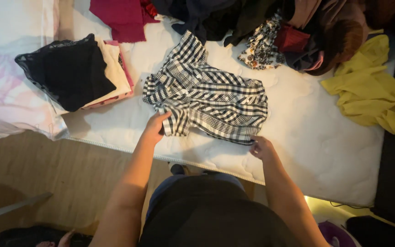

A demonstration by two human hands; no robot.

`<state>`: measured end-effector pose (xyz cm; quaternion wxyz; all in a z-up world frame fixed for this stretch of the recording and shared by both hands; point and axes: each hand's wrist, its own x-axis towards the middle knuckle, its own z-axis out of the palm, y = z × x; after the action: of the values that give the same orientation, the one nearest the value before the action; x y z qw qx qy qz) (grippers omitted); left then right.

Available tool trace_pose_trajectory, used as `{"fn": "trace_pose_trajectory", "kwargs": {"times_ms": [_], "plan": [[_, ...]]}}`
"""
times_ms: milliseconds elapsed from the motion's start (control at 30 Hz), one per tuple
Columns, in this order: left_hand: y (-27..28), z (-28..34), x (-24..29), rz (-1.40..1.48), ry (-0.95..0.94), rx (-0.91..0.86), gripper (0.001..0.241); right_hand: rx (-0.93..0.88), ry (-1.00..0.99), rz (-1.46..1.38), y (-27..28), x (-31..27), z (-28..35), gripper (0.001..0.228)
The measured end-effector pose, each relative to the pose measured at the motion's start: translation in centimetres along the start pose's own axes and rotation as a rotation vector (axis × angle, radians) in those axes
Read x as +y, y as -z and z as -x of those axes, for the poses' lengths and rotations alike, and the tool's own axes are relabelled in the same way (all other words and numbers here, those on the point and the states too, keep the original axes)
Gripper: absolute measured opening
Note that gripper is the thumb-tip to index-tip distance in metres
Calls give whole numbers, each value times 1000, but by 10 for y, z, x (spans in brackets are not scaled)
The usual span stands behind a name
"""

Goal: The person folds several garments on a bed, including a brown top, a black polka-dot top, a checkered shirt, and a yellow top. Each item is smoothed, folded into a compact rectangle, and placed in a growing stack on the left side of the bed.

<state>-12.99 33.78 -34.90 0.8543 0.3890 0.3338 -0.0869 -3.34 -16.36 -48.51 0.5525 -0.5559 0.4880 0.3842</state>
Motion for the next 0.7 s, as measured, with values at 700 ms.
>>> {"fn": "trace_pose_trajectory", "kwargs": {"times_ms": [700], "plan": [[-238,82,253,276,-875,-589,27,-659,1367,-722,43,-196,355,14]]}}
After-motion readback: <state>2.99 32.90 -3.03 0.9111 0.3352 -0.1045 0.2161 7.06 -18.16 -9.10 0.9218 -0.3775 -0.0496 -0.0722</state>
